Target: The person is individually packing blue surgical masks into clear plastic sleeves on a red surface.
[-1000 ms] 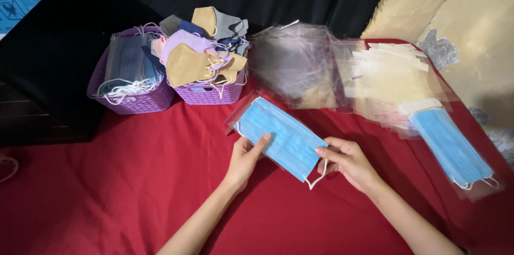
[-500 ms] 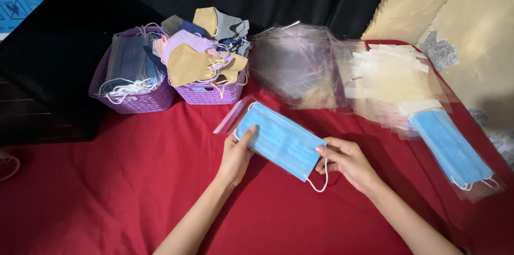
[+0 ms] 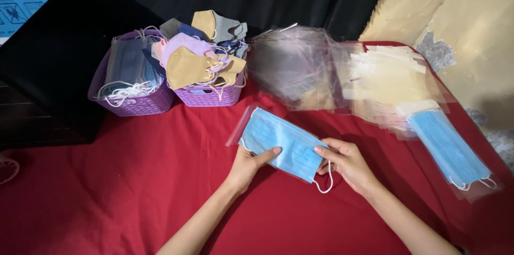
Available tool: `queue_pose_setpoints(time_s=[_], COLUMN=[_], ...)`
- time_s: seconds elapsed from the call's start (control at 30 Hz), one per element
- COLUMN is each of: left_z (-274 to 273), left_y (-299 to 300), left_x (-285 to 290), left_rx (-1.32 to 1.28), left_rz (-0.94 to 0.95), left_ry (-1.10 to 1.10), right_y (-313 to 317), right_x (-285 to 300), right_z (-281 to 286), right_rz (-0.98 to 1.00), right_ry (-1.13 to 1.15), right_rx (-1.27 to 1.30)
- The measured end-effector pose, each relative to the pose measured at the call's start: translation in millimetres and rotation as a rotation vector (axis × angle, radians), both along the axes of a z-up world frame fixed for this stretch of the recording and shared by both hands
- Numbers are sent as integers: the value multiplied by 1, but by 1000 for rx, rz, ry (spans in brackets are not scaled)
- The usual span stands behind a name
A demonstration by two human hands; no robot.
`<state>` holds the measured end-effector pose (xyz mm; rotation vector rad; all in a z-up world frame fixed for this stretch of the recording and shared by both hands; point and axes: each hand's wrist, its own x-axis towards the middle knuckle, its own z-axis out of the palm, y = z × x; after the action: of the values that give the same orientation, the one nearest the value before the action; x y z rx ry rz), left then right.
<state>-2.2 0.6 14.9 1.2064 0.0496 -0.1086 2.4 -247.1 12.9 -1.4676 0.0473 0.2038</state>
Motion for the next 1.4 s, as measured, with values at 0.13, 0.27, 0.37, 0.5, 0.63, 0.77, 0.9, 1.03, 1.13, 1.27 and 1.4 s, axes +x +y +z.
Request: queue_pose_setpoints(time_s=[0.13,0.27,0.37,0.5,0.63,0.77,0.9,1.03,1.13,1.27,1.4], left_z=[9,-7,-15,-27,34,47,37,43,49,53,-21], left_y=[-1,5,3,-1,1,3,1,-1,-1,1,-7], left_x=[-3,5,7,7,-12,-15,-12,-13,-16,-18,1], left_rx=[-18,-164,-171,-137,-142,-160,-162,-185,-184,-172,-157], left_rz=[11,88,100,72,91,138,131,143,126,95,28], left_ry=[36,91,75,57,15,13,21,43,38,30,26], right_y=[5,7,6,10,3,-5,-2,-4,-3,2,6], right_x=[-2,-4,-3,-6,0,4,3,6,5,3,-1], right_z=[9,10,8,17,1,-20,-15,-26,-25,-19,-18], right_rz=[-14,-26,-34,-53,-39,10,12,15,23,23,28], right_ry=[-5,-21,-30,-42,-38,27,26,33,45,41,57], right_rx=[14,0,-5,-18,-16,-46,-49,-46,-37,-21,-5])
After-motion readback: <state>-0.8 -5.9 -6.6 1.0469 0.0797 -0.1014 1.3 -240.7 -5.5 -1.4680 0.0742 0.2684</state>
